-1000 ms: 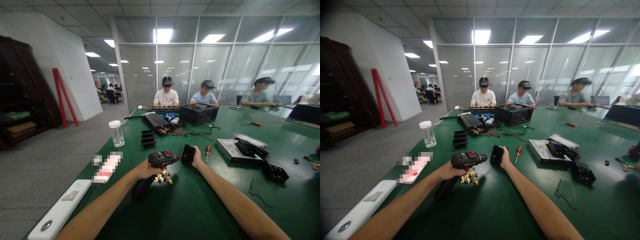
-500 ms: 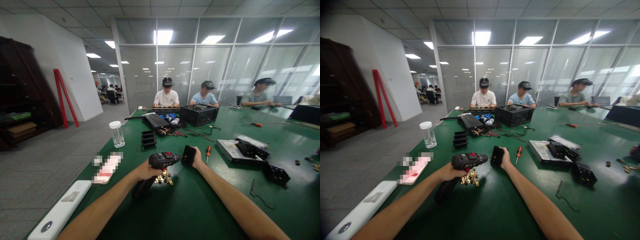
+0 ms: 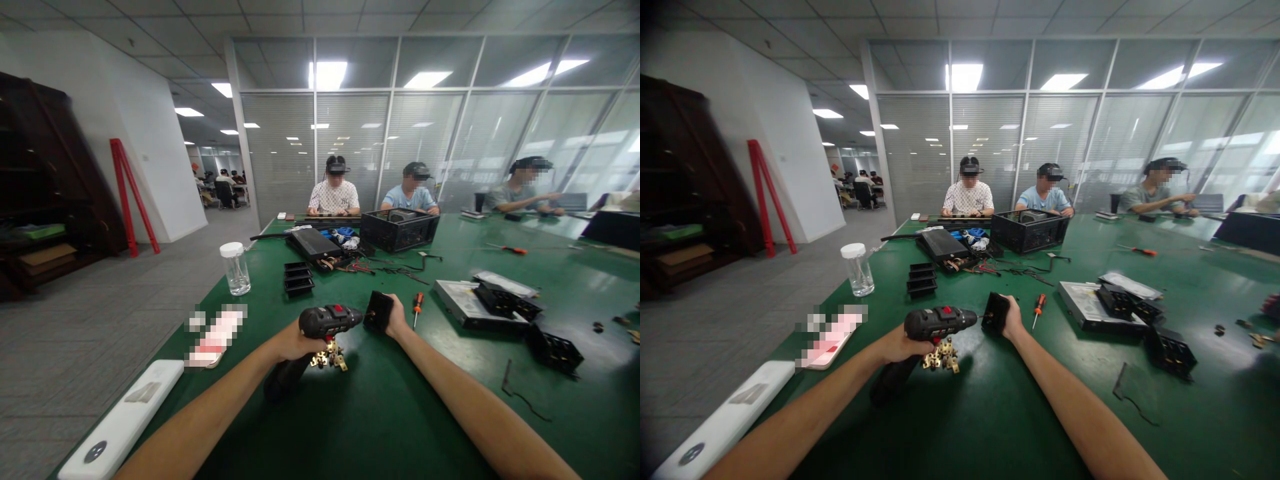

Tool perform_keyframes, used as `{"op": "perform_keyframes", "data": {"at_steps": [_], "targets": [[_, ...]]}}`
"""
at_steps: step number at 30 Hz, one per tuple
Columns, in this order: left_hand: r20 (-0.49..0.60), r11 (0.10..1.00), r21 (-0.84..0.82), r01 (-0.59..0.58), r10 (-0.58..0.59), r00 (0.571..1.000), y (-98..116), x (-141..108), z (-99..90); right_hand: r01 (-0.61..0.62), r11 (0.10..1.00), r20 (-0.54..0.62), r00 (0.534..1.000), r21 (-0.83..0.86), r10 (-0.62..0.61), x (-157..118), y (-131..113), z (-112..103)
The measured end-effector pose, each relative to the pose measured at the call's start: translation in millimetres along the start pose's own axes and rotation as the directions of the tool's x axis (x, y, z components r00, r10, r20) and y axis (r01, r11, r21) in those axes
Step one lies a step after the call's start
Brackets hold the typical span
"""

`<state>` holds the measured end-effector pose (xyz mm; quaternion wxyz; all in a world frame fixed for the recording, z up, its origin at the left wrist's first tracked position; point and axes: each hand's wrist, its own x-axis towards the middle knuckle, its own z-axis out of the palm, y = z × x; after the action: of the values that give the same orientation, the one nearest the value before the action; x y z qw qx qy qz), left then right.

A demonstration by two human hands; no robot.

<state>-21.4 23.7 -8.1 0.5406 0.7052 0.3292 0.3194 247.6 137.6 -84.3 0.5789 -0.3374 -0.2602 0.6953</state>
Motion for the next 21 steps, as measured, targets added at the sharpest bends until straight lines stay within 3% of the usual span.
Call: {"op": "perform_keyframes", "data": {"at_steps": [21], "targets": [[0.002, 1.000, 0.023, -0.003, 0.003, 1.000, 1.8, -0.2, -1.5, -0.015, 1.000, 0.018, 1.000, -0.002, 0.015, -1.9, -0.8, 0.8]]}}
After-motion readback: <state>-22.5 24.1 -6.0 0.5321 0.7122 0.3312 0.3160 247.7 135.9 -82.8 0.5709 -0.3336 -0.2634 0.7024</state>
